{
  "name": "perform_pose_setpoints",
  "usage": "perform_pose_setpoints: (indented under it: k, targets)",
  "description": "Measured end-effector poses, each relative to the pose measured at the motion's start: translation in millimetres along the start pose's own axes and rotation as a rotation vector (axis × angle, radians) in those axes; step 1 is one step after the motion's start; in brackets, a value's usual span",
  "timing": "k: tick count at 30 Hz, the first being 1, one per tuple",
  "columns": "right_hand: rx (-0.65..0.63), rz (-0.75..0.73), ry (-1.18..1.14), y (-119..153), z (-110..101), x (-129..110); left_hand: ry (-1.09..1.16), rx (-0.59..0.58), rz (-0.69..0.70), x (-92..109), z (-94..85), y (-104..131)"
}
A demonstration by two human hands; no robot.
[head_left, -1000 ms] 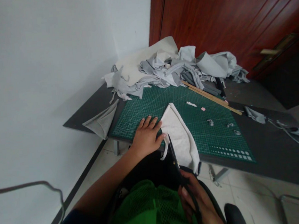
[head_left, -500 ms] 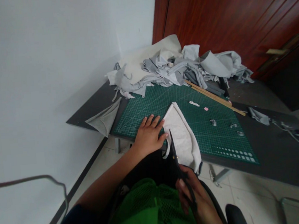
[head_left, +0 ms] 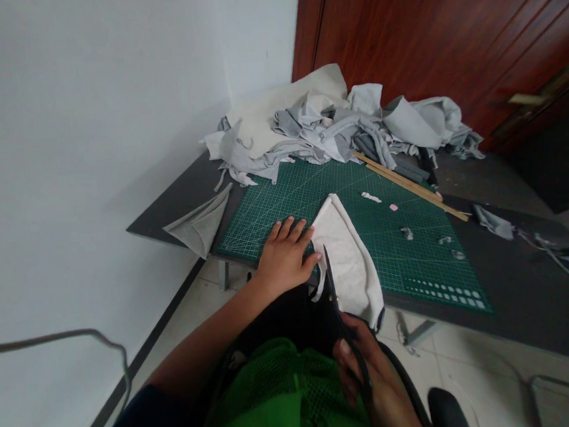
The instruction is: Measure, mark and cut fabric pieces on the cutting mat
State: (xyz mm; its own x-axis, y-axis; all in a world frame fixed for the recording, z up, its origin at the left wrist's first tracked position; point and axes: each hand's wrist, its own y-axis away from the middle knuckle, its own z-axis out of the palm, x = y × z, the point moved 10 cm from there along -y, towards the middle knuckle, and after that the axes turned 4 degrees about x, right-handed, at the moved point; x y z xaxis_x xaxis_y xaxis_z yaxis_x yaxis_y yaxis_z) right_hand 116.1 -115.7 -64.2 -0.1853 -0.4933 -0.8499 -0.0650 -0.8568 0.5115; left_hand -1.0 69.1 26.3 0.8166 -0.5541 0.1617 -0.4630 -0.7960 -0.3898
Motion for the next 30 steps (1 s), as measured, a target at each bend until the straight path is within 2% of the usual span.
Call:
perform_pose_setpoints:
  k: [12, 30]
  targets:
    - [0.010, -0.036, 0.092, 5.1, 3.7, -9.3, -0.006, 0.000, -0.003, 0.3, 0.0, 0.3]
    - [0.000, -0.014, 0.068, 5.1, 1.2, -2.9, -0.008, -0.003, -0.007, -0.3, 2.0, 0.6]
